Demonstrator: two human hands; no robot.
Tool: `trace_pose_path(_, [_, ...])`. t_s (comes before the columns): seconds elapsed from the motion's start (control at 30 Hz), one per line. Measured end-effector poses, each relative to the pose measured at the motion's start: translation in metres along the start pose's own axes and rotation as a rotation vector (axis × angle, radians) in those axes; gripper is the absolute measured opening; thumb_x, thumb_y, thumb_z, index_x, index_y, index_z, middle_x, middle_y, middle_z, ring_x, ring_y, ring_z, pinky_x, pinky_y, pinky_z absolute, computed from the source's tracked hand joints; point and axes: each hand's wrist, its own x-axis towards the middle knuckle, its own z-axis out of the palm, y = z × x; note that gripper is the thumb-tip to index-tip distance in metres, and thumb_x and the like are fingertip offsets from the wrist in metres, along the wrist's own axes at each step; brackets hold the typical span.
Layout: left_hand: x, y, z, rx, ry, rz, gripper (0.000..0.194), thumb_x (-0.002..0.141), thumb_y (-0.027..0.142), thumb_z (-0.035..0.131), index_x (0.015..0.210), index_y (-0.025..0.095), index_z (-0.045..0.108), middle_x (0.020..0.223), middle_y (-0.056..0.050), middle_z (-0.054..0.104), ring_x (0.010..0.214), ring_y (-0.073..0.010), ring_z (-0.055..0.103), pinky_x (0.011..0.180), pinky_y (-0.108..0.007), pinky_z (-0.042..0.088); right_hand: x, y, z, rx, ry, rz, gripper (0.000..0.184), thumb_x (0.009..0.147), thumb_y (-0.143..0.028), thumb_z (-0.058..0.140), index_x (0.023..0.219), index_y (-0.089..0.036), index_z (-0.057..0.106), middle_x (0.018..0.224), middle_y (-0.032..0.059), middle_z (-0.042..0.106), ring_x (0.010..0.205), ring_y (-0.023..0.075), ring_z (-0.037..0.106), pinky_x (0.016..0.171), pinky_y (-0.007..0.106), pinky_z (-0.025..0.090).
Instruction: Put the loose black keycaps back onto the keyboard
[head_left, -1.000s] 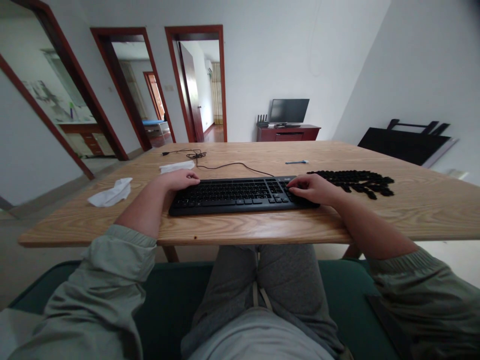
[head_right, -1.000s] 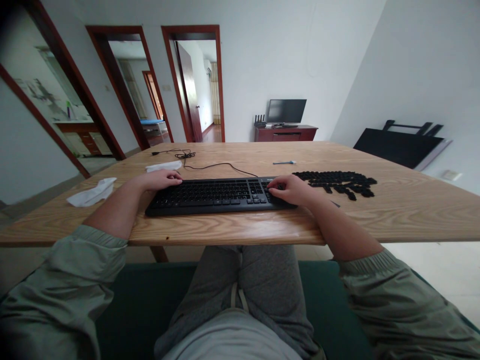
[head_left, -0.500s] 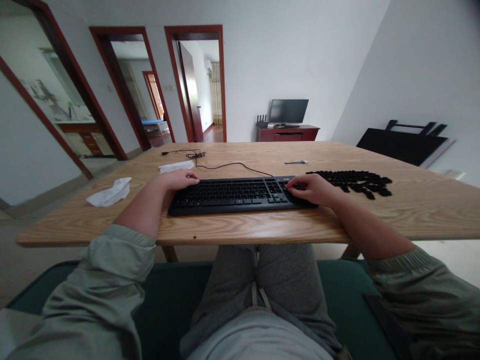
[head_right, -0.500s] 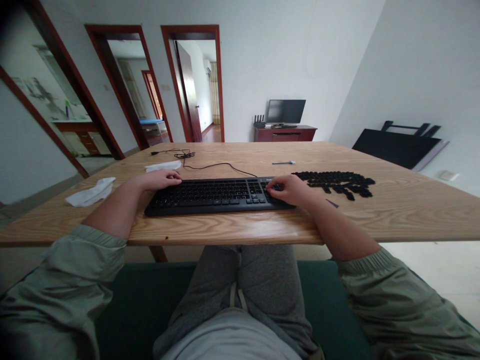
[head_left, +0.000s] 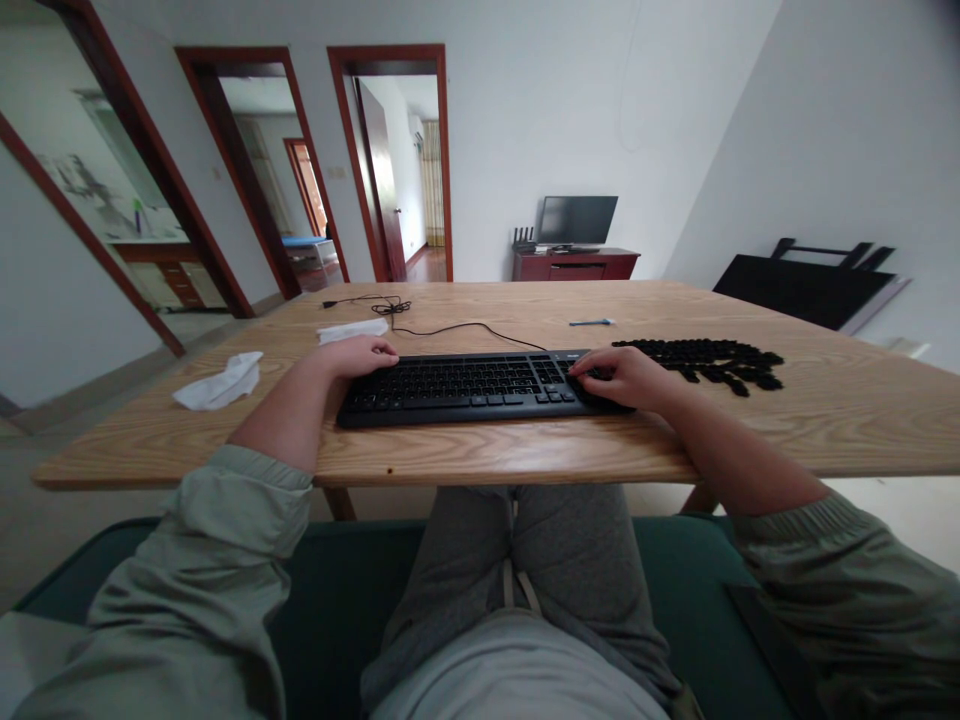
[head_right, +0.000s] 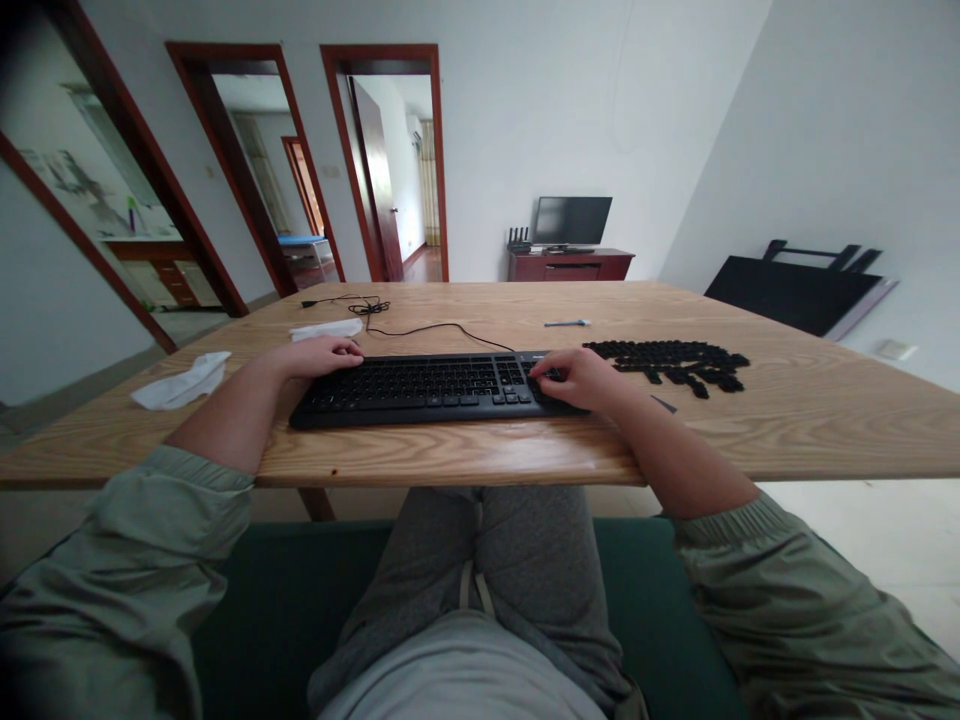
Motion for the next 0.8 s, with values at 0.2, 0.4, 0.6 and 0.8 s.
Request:
trace_pose_path(0.2, [0.004,-0.004,0.002,0.026,0.006,0.002,0.056,0.086,0.056,0.044,0.121,0.019,0.069,0.125,-0.008,0.070,0.113,-0.0241,0.064,0.100,-0.029,0.047,-0.003,0.001,-0.002,-0.079,0.007,-0.101,0.027,0.079,-0.026,0.060,0.096,-0.023,0.081,0.101,0.0060,0.078,0.096,0.0248,0.072,0.094,0.038,0.056])
trace_pose_path(0.4, [0.005,-0.007,0.003,0.022,0.010,-0.002,0.056,0.087,0.055,0.046,0.122,0.019,0.069,0.126,-0.008,0.070,0.113,-0.0243,0.064,0.099,-0.030,0.047,-0.011,0.000,-0.003,-0.143,-0.016,-0.057,0.032,0.082,-0.025,0.057,0.103,-0.022,0.080,0.106,0.0065,0.077,0.094,0.0248,0.073,0.090,0.038,0.058])
trace_pose_path(0.6, [0.004,-0.006,0.003,0.010,0.005,-0.008,0.056,0.085,0.054,0.047,0.122,0.019,0.069,0.127,-0.008,0.070,0.113,-0.0254,0.065,0.099,-0.032,0.047,-0.015,-0.005,0.000,-0.227,0.029,-0.112,0.033,0.084,-0.028,0.057,0.108,-0.021,0.079,0.111,0.0069,0.076,0.100,0.0258,0.071,0.096,0.040,0.054])
trace_pose_path(0.8, [0.007,-0.009,0.004,0.002,0.000,-0.001,0.056,0.085,0.056,0.047,0.121,0.019,0.069,0.125,-0.008,0.070,0.112,-0.0255,0.065,0.099,-0.032,0.047,-0.013,-0.011,0.002,-0.279,0.019,-0.053,0.032,0.085,-0.031,0.058,0.109,-0.021,0.077,0.102,0.0076,0.077,0.090,0.0254,0.072,0.086,0.039,0.056])
